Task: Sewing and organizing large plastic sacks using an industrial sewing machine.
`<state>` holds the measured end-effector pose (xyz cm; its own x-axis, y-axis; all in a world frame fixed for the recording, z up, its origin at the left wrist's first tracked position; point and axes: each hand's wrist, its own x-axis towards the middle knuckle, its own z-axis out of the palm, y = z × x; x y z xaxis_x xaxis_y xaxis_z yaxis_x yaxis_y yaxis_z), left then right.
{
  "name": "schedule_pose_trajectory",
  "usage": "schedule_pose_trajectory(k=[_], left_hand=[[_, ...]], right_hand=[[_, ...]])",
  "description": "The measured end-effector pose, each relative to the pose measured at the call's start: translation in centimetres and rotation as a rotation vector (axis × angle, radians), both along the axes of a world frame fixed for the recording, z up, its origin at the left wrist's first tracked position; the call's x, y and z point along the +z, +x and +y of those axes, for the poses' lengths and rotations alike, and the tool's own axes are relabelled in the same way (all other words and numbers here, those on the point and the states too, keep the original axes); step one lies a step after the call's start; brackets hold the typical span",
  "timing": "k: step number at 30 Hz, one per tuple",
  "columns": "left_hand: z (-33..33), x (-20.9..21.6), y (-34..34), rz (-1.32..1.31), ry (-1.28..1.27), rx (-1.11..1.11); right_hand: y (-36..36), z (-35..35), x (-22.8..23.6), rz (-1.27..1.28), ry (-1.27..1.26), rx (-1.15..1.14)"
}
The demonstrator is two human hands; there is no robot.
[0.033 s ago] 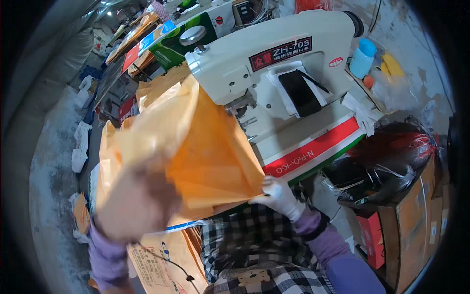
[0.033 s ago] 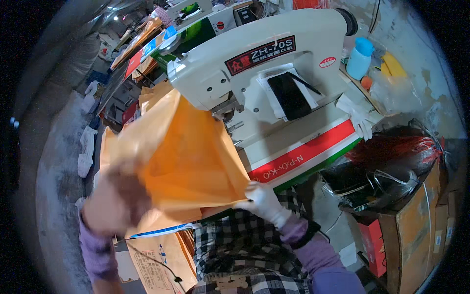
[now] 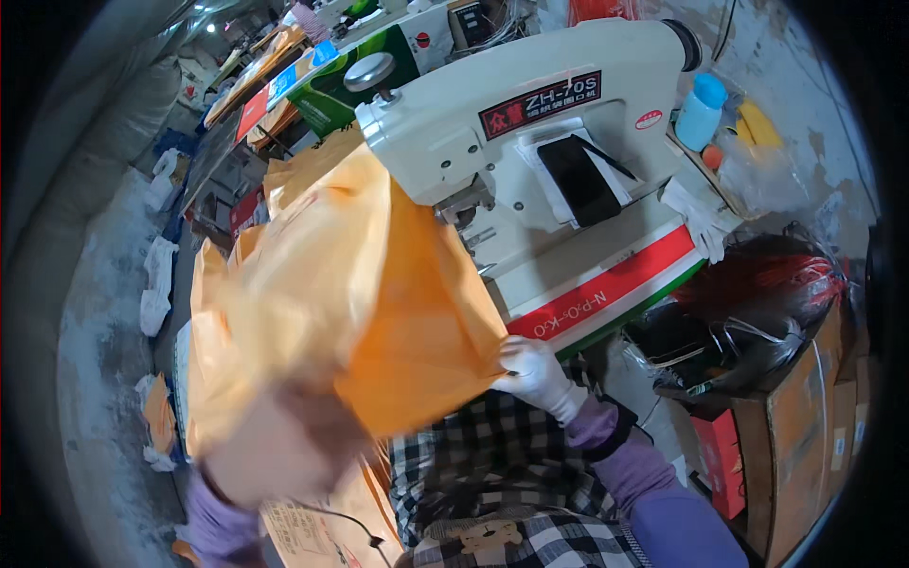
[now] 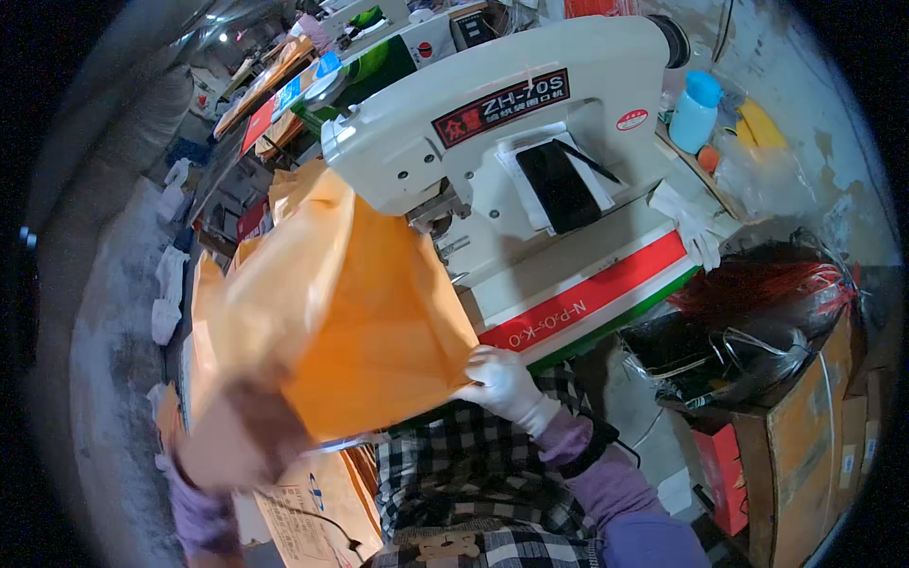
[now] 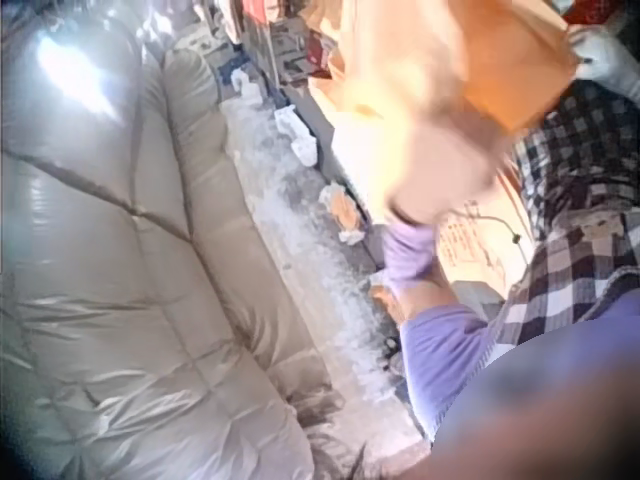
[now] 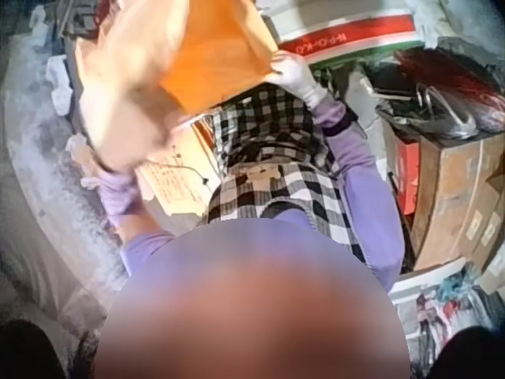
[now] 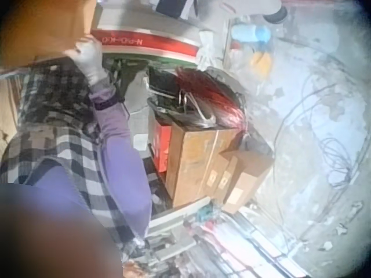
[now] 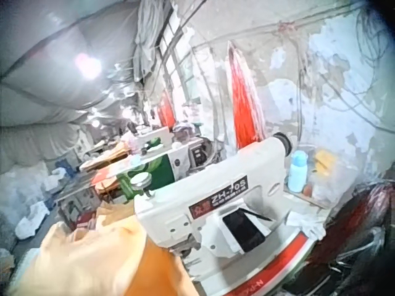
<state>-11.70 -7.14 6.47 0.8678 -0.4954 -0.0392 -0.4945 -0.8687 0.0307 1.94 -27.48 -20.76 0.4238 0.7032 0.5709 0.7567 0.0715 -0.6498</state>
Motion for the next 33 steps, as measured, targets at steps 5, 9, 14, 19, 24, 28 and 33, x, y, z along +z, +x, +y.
schedule_pose_trajectory(k=[5,9,14,19,24,28,33], left_hand=[[-6.2,-7.4,-3.3,0.313,0.165,-0.123],[-3.2,-8.3,-1.8,0.094,-0.100,0.029],[11.8,-6.4,-4.9,-0.239,-0.250,0.530],[32.3,-12.8,-8.3,-0.036,-0.686,1.368],[36.7,-14.1,-0.8,-0.303,-0.039,1.521],[36.3,-11.5,-1.3,-0.321,-0.314,1.784],[29.8,-12.6,-0.2,-0.199,0.191,1.597]], right_hand=[[-2.2,1.7,0.5,0.024,-0.017,0.112],[-7.0,-2.7,0.8,0.220,-0.032,0.058],[-10.4,-6.0,2.0,0.224,-0.215,0.088],[-9.8,-0.9,1.9,0.086,-0.181,0.057],[-5.5,7.3,8.4,-0.236,-0.194,0.232],[-9.5,4.4,12.1,-0.116,0.101,0.431],[-11.2,-3.1,13.7,-0.120,-0.111,0.436]])
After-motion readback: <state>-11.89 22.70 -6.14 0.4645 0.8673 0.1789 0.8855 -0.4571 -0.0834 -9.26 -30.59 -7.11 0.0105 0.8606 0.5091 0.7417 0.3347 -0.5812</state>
